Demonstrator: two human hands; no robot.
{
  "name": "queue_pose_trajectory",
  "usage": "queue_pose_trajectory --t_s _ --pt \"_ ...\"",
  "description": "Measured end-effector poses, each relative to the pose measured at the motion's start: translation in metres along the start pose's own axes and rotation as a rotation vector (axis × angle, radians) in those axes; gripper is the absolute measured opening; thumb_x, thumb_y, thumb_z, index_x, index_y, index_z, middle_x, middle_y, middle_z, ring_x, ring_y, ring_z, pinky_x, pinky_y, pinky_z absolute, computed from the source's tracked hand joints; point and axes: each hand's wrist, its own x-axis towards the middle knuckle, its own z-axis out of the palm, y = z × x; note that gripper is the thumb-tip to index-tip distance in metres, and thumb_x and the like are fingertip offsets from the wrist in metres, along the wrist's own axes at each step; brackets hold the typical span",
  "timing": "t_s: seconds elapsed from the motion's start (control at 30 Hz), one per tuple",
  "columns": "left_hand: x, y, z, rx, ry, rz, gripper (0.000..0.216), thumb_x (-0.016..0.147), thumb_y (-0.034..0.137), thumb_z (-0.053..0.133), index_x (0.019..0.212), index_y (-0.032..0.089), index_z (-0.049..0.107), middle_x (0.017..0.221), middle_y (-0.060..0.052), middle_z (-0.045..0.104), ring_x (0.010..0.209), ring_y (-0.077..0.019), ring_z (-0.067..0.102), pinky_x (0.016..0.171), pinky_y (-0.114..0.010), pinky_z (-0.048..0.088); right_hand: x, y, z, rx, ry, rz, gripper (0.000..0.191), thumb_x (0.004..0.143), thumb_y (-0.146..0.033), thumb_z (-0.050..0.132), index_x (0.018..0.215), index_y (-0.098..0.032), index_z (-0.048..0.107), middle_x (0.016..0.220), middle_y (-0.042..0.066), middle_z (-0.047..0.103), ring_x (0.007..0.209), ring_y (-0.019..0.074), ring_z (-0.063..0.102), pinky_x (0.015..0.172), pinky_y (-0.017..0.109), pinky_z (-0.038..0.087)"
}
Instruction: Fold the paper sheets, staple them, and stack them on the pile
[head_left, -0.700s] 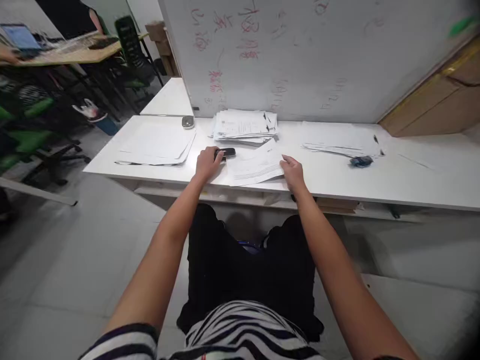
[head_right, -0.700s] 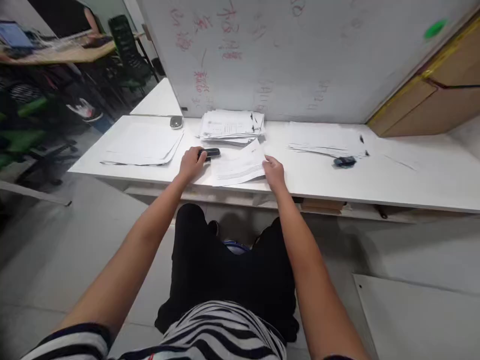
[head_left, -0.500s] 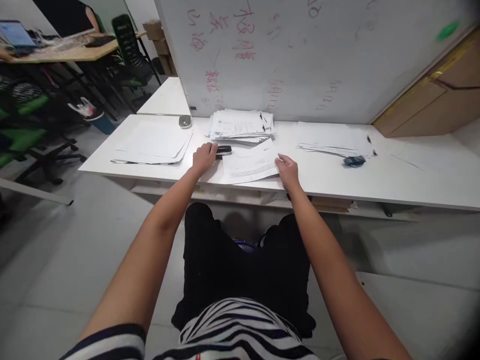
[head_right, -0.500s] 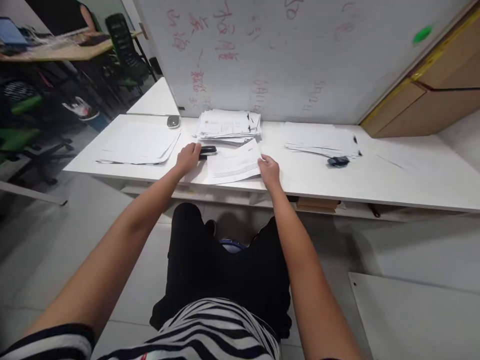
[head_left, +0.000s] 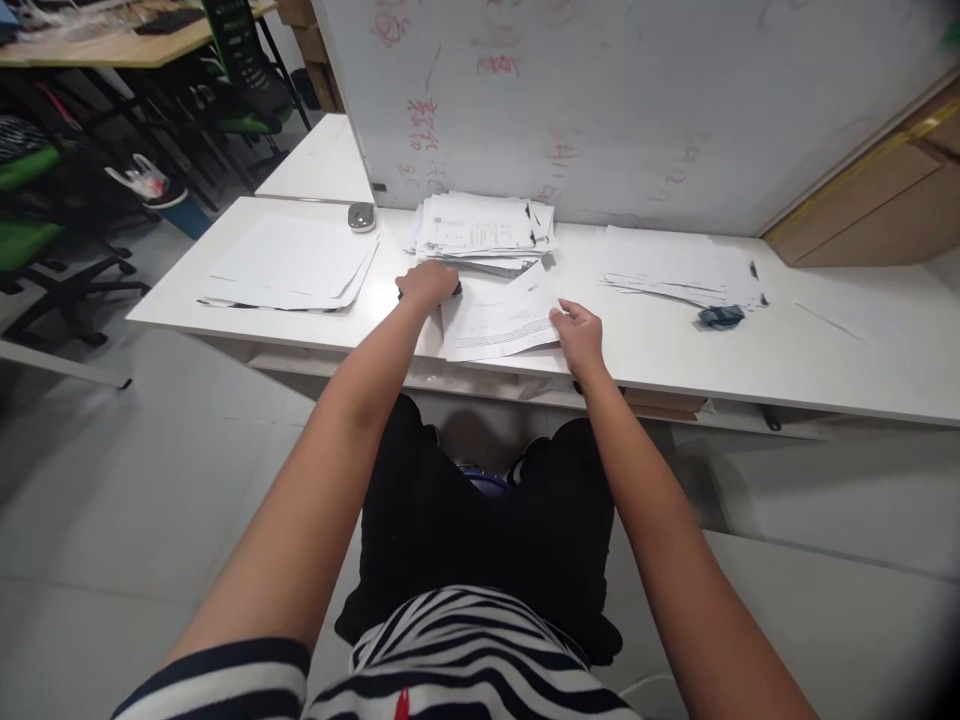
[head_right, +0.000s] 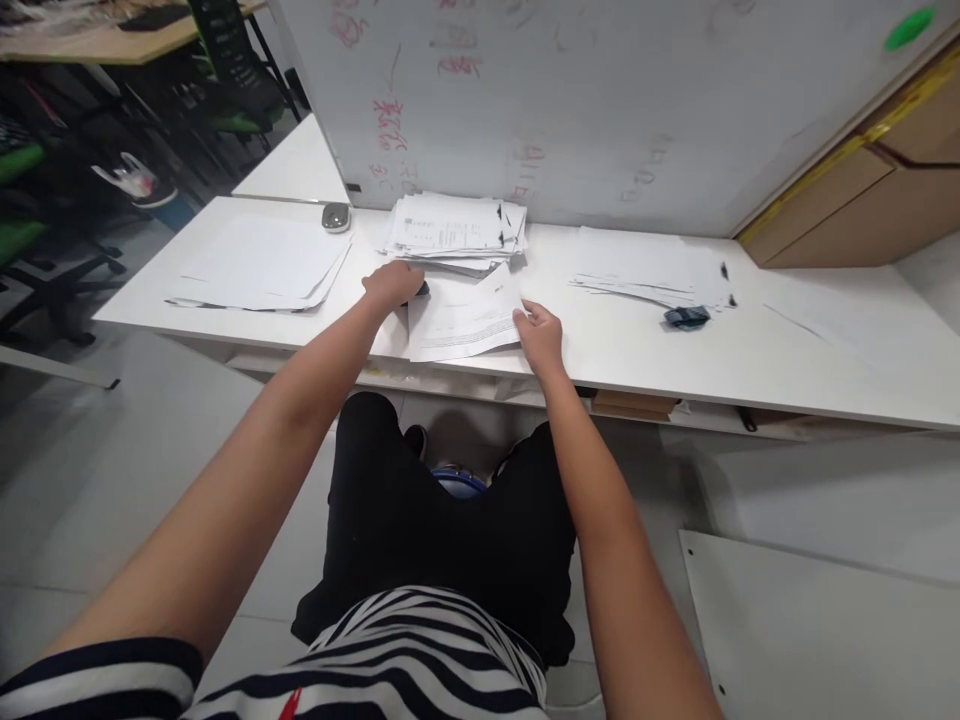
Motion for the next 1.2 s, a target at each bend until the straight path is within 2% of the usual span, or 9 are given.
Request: queue_pose_trajectory --t_s 0.17,0.33,0.47,0.6,0.77,0.93,1.07,1.2 --pt "0.001 0.001 0.010 0.048 0.039 0.034 0.044 0.088 0.042 0.030 0.116 0.022 0.058 0.123 -0.012 0.060 0.123 -0.0346 0.045 0.099 -0.052 0.032 -0.002 0.000 -0.001 -0.041 0.006 -0.026 0.038 0.073 -0.039 0.066 0.101 -0.013 0.068 0.091 0.008 0.074 0.086 0.0235 0.069 0.083 0.043 0.054" --pt "0.003 0.003 0.017 0.052 0.076 0.023 0.042 0.090 0.042 0.029 0.116 0.024 0.056 0.114 -0.010 0.062 0.125 -0.0349 0.042 0.100 -0.053 0.031 -0.002 0.002 -0.003 -0.068 -0.024 -0.042 0.036 0.077 -0.042 0.066 0.103 -0.016 0.067 0.093 0.006 0.073 0.090 0.0231 0.069 0.082 0.043 0.056" --pt "-0.001 0.006 0.020 0.023 0.095 0.042 0.037 0.091 0.041 0.029 0.110 0.026 0.057 0.107 -0.010 0.064 0.120 -0.0341 0.046 0.100 -0.055 0.032 -0.003 0.003 -0.003 -0.088 -0.020 -0.079 0.035 0.080 -0.045 0.065 0.103 -0.018 0.066 0.095 0.006 0.073 0.091 0.0228 0.069 0.080 0.042 0.057" --pt "-0.002 0.008 0.024 0.132 0.161 0.041 0.035 0.092 0.036 0.026 0.101 0.025 0.058 0.104 -0.009 0.066 0.107 -0.0296 0.053 0.097 -0.052 0.037 -0.005 0.000 -0.003 -0.085 -0.029 -0.088 0.031 0.083 -0.042 0.064 0.105 -0.020 0.066 0.091 0.004 0.073 0.090 0.0217 0.069 0.080 0.042 0.057" --pt "-0.003 0.006 0.031 0.226 0.240 0.086 0.037 0.094 0.035 0.022 0.106 0.028 0.057 0.115 -0.007 0.064 0.113 -0.0291 0.048 0.094 -0.049 0.039 -0.010 -0.007 -0.003 -0.071 -0.013 -0.075 0.026 0.084 -0.029 0.063 0.107 -0.018 0.068 0.088 0.005 0.072 0.083 0.0193 0.068 0.078 0.038 0.056" --pt "-0.008 0.006 0.030 0.231 0.231 0.088 0.034 0.094 0.032 0.023 0.107 0.028 0.054 0.118 -0.006 0.062 0.114 -0.0281 0.046 0.093 -0.048 0.039 -0.013 -0.013 -0.002 -0.113 0.015 -0.048 0.029 0.083 -0.023 0.060 0.109 -0.012 0.068 0.083 0.005 0.071 0.076 0.0162 0.066 0.075 0.036 0.054" --pt "-0.009 0.008 0.028 0.208 0.208 0.085 0.034 0.096 0.033 0.023 0.108 0.024 0.053 0.113 -0.009 0.061 0.114 -0.0304 0.046 0.092 -0.050 0.038 -0.014 -0.016 -0.001 -0.130 0.055 -0.030 0.030 0.081 -0.026 0.062 0.108 -0.013 0.069 0.084 0.004 0.071 0.073 0.0154 0.065 0.073 0.036 0.054" --pt "-0.006 0.009 0.027 0.154 0.133 0.062 0.031 0.096 0.035 0.026 0.105 0.023 0.053 0.106 -0.010 0.061 0.115 -0.0328 0.044 0.095 -0.052 0.034 -0.015 -0.016 -0.002 -0.127 0.060 -0.040 0.029 0.079 -0.026 0.064 0.105 -0.015 0.071 0.084 0.004 0.072 0.070 0.0147 0.064 0.071 0.035 0.054"
